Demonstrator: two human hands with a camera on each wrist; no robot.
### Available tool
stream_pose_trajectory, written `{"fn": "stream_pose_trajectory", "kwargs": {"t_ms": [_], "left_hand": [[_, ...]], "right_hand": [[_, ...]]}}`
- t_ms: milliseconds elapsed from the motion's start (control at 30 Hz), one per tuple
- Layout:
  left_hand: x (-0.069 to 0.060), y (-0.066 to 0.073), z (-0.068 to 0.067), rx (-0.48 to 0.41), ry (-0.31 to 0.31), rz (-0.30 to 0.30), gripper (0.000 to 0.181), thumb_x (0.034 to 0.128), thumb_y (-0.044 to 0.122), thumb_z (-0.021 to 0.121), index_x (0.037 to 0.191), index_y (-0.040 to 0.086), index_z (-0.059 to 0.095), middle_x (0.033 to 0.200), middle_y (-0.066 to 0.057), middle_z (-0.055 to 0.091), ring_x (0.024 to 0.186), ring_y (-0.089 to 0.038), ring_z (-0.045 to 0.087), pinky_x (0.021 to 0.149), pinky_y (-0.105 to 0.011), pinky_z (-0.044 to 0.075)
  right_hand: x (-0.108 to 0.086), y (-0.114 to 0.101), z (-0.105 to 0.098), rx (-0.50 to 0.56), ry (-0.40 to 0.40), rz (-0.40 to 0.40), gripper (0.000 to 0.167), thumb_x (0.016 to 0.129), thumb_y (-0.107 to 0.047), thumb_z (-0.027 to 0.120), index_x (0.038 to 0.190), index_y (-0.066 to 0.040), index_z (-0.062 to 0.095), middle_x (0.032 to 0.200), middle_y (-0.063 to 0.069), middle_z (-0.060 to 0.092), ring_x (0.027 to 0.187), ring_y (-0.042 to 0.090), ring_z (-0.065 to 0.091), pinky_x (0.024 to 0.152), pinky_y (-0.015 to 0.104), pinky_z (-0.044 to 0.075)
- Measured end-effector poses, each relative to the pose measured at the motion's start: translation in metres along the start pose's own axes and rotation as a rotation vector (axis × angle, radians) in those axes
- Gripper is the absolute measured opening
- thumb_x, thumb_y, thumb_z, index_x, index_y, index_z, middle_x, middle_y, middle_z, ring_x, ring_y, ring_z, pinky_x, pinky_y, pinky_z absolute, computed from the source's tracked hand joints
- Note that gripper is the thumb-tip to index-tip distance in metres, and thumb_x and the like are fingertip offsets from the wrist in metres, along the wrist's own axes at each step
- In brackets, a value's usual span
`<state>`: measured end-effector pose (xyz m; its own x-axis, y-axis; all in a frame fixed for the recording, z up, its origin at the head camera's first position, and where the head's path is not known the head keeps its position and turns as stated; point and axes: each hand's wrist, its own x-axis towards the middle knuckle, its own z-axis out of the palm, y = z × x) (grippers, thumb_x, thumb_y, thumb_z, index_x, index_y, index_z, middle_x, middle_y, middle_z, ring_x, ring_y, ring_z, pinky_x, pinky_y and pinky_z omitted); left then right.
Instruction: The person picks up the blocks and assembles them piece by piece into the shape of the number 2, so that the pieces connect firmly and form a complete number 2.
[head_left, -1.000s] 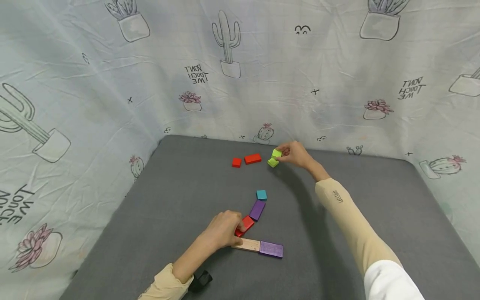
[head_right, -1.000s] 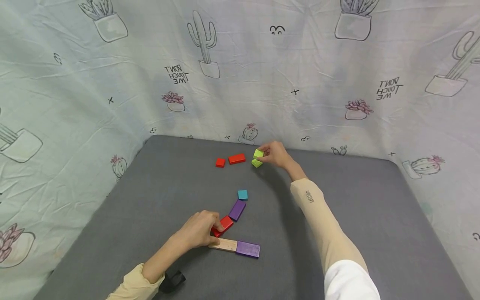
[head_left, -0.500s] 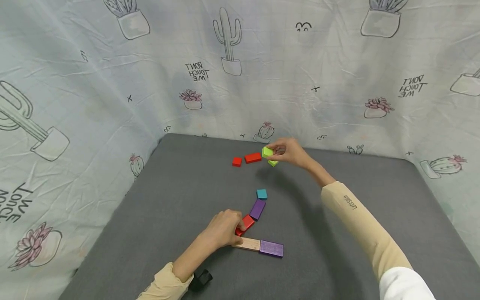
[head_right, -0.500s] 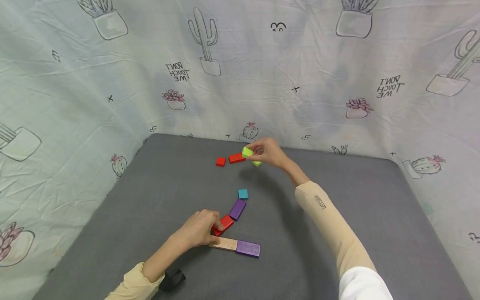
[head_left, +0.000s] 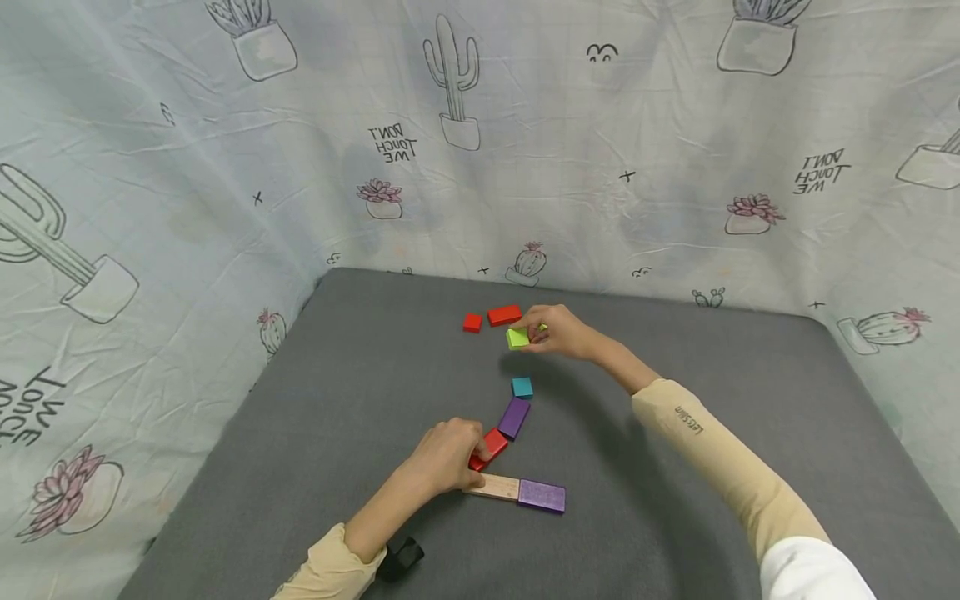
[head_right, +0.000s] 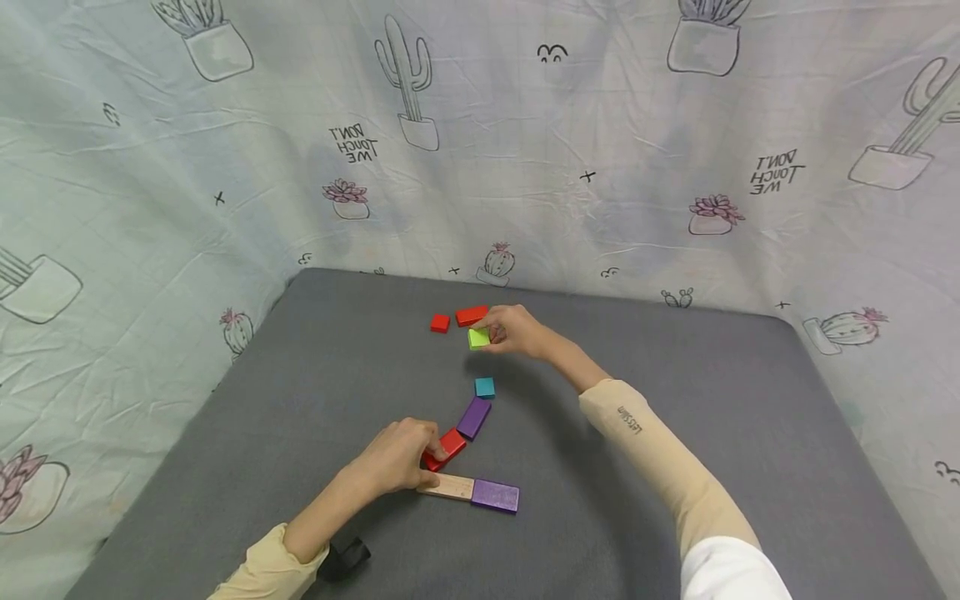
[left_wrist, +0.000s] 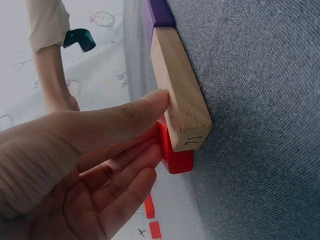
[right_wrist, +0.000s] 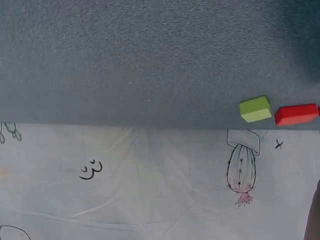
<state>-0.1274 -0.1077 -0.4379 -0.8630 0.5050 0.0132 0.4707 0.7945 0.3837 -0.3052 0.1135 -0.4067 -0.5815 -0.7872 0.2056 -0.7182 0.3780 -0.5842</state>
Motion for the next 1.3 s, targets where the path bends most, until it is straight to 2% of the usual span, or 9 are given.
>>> {"fn": "stream_pose_trajectory", "kwargs": {"t_ms": [200, 400, 667, 733, 967, 1300], "left_hand": [[0.000, -0.001, 0.000, -0.003, -0.001, 0.006, 0.026, 0.0618, 0.018, 0.091, 0.083, 0.011, 0.077, 0.076, 0.007, 0.062, 0.061, -0.003, 0.047, 0.053, -0.023, 0.041], [0.000, -0.001, 0.001, -0.010, 0.000, 0.008, 0.026, 0.0614, 0.018, 0.091, 0.082, 0.011, 0.077, 0.075, 0.008, 0.061, 0.060, -0.003, 0.046, 0.052, -0.023, 0.040], [0.000, -0.001, 0.001, -0.023, 0.000, 0.006, 0.026, 0.0611, 0.017, 0.091, 0.082, 0.011, 0.076, 0.075, 0.008, 0.061, 0.061, -0.003, 0.047, 0.053, -0.023, 0.041], [0.000, -0.001, 0.001, -0.023, 0.001, 0.007, 0.026, 0.0613, 0.017, 0.091, 0.082, 0.010, 0.077, 0.075, 0.008, 0.062, 0.061, -0.003, 0.047, 0.053, -0.023, 0.041], [0.000, 0.000, 0.000, -0.025, -0.002, 0.003, 0.026, 0.0622, 0.017, 0.091, 0.083, 0.010, 0.076, 0.076, 0.007, 0.062, 0.061, -0.002, 0.046, 0.053, -0.022, 0.040], [0.000, 0.001, 0.000, -0.035, -0.001, -0.006, 0.026, 0.0620, 0.016, 0.091, 0.083, 0.010, 0.076, 0.076, 0.007, 0.062, 0.060, -0.002, 0.046, 0.052, -0.022, 0.040]], "right_hand": [[0.004, 0.006, 0.006, -0.092, -0.090, 0.011, 0.036, 0.080, 0.005, 0.072, 0.116, 0.004, 0.066, 0.109, 0.017, 0.061, 0.084, 0.023, 0.062, 0.073, 0.028, 0.054], [0.009, 0.013, 0.012, -0.172, -0.129, -0.021, 0.034, 0.080, 0.009, 0.069, 0.114, 0.004, 0.067, 0.111, 0.016, 0.062, 0.081, 0.021, 0.060, 0.071, 0.028, 0.054], [0.011, 0.016, 0.022, -0.286, -0.194, -0.166, 0.034, 0.075, 0.015, 0.068, 0.108, 0.006, 0.069, 0.099, 0.017, 0.064, 0.072, 0.020, 0.058, 0.062, 0.024, 0.048], [0.011, 0.016, 0.025, -0.307, -0.220, -0.179, 0.034, 0.075, 0.015, 0.069, 0.108, 0.006, 0.069, 0.098, 0.017, 0.065, 0.072, 0.019, 0.058, 0.062, 0.023, 0.048], [0.010, 0.015, 0.027, -0.319, -0.269, -0.127, 0.035, 0.076, 0.014, 0.069, 0.109, 0.004, 0.069, 0.106, 0.018, 0.065, 0.073, 0.015, 0.059, 0.063, 0.022, 0.049], [0.008, 0.017, 0.030, -0.274, -0.298, -0.139, 0.036, 0.076, 0.016, 0.067, 0.110, 0.006, 0.068, 0.106, 0.018, 0.065, 0.068, 0.015, 0.057, 0.059, 0.018, 0.045]]}}
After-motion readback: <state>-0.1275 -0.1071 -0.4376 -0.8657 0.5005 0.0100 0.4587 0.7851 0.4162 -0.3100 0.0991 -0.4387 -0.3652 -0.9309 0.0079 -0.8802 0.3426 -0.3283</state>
